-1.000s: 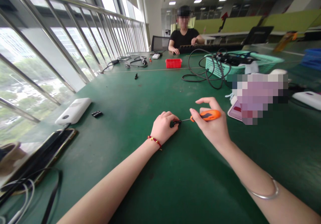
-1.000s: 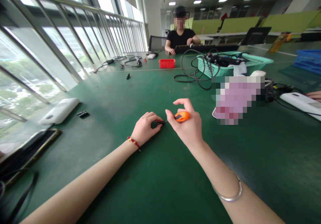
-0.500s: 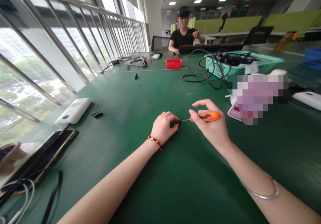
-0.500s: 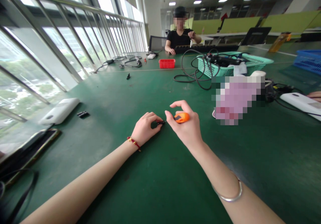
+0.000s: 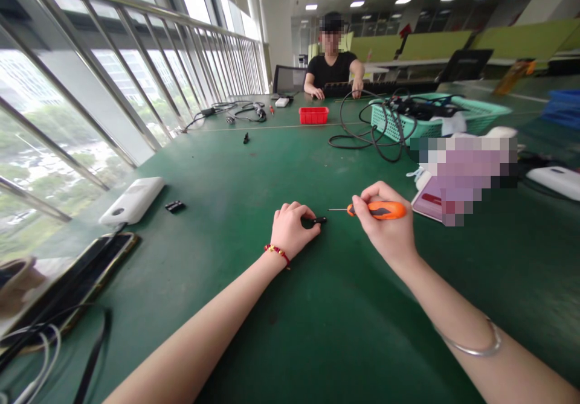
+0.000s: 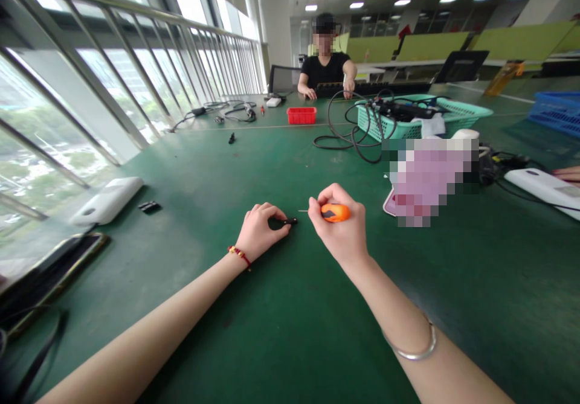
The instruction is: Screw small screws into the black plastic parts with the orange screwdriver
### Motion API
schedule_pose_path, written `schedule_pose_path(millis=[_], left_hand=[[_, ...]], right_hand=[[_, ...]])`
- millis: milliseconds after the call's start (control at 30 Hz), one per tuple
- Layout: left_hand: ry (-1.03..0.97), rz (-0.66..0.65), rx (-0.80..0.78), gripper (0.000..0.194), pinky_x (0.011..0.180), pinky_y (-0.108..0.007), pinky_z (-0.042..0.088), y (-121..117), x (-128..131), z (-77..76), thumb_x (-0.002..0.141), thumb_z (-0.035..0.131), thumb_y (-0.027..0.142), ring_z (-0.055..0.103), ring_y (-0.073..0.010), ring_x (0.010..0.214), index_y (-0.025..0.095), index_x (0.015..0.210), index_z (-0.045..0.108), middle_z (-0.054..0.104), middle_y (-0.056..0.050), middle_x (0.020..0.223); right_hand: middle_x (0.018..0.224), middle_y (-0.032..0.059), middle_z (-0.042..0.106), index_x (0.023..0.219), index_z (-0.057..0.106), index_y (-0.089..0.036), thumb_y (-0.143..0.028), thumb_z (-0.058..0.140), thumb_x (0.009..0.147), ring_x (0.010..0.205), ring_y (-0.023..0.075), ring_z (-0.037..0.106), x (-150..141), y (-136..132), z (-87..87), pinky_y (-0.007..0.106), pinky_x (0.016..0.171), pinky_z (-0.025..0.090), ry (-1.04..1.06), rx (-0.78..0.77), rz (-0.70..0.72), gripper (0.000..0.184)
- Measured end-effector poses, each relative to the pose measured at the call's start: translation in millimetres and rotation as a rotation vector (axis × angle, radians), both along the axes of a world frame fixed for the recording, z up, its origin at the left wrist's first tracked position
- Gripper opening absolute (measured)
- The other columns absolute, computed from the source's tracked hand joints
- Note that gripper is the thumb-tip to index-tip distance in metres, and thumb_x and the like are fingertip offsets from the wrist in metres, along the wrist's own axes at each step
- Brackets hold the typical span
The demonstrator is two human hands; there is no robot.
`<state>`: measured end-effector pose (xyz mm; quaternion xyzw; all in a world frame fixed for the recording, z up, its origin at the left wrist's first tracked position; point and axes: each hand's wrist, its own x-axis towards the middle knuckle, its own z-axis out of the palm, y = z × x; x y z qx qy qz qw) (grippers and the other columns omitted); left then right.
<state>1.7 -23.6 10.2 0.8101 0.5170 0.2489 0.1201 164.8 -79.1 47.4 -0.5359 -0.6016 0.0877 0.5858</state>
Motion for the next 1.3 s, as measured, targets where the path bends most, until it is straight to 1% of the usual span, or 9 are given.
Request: schedule_pose_path(millis=[100,333,733,833,933,1000,1067,1200,1300], left_hand=[[-0.05,0.012,-0.007,0.008,0.077,-0.034,0.044,1.7,-1.4,-0.3,0.072,0.062,0.028,0.056,-0.0193,0.083,0.02,0.072,0.06,0.065,-0.001,0.081],[0.017,0.04,0.053,0.01,0.074,-0.033,0.044,-0.7,0.7,-0.7,0.073,0.062,0.028,0.056,-0.0198,0.082,0.019,0.068,0.058,0.064,-0.002,0.08],[0.031,0.034,0.054,0.01,0.074,-0.033,0.044,-1.2,0.8,1.5,0.072,0.062,0.027,0.056,-0.0199,0.082,0.02,0.068,0.057,0.064,-0.002,0.081],[0.031,0.035,0.054,0.011,0.073,-0.033,0.044,-1.1,1.1,1.4,0.072,0.062,0.028,0.056,-0.02,0.082,0.02,0.068,0.057,0.064,-0.002,0.08],[0.03,0.033,0.058,0.011,0.072,-0.032,0.044,-0.7,1.1,0.5,0.072,0.062,0.028,0.056,-0.0198,0.081,0.02,0.067,0.057,0.064,-0.001,0.079],[0.03,0.03,0.062,0.011,0.072,-0.032,0.044,-0.5,0.9,-0.2,0.073,0.062,0.028,0.056,-0.0196,0.081,0.02,0.067,0.057,0.064,-0.001,0.079],[0.029,0.029,0.065,0.011,0.072,-0.032,0.044,-0.3,0.7,-0.7,0.073,0.061,0.028,0.056,-0.0196,0.081,0.02,0.068,0.057,0.064,-0.001,0.079],[0.028,0.025,0.064,0.01,0.072,-0.032,0.044,-0.8,0.6,-0.8,0.072,0.061,0.028,0.055,-0.0198,0.081,0.02,0.068,0.057,0.063,-0.001,0.079],[0.034,0.02,0.06,0.01,0.071,-0.033,0.044,-1.7,1.0,-0.8,0.072,0.061,0.027,0.055,-0.0199,0.08,0.019,0.067,0.057,0.063,-0.001,0.08]], right_hand=[[0.054,-0.0033,0.05,0.061,0.047,-0.021,-0.03,0.058,0.078,0.048,0.0101,0.048,-2.6,-2.8,2.2,0.023,0.049,0.037,-0.006,0.029,0.025,0.022],[0.051,-0.0047,0.048,0.063,0.047,-0.02,-0.03,0.058,0.078,0.045,0.0086,0.044,-10.3,-3.7,-3.0,0.022,0.046,0.035,-0.024,-0.04,0.136,0.021],[0.05,-0.0051,0.046,0.062,0.047,-0.02,-0.03,0.057,0.078,0.044,0.0082,0.043,-10.4,-1.7,-5.2,0.021,0.046,0.034,-0.039,-0.043,0.11,0.021],[0.049,-0.0055,0.045,0.063,0.047,-0.02,-0.03,0.057,0.077,0.044,0.008,0.041,-11.0,-2.3,-4.5,0.021,0.046,0.034,-0.035,-0.054,0.128,0.02],[0.049,-0.0067,0.046,0.068,0.046,-0.021,-0.029,0.058,0.076,0.042,0.0077,0.04,-11.3,-2.7,-4.2,0.021,0.045,0.034,-0.017,-0.09,0.147,0.017],[0.046,-0.009,0.042,0.073,0.046,-0.021,-0.027,0.059,0.075,0.04,0.0074,0.038,-11.7,-2.6,-4.0,0.021,0.046,0.034,-0.012,-0.112,0.143,0.015],[0.046,-0.011,0.038,0.079,0.045,-0.022,-0.023,0.061,0.072,0.04,0.0074,0.036,-12.3,-2.2,-3.7,0.022,0.047,0.036,0.008,-0.114,0.128,0.018],[0.066,-0.0073,0.046,0.089,0.041,-0.024,-0.019,0.066,0.064,0.049,0.0084,0.046,-14.2,-0.9,-3.9,0.022,0.048,0.042,0.143,-0.082,0.134,0.035],[0.084,-0.0018,0.047,0.091,0.042,-0.024,-0.018,0.065,0.063,0.059,0.0092,0.052,-15.4,-0.2,-5.4,0.021,0.048,0.045,0.209,-0.046,0.16,0.037]])
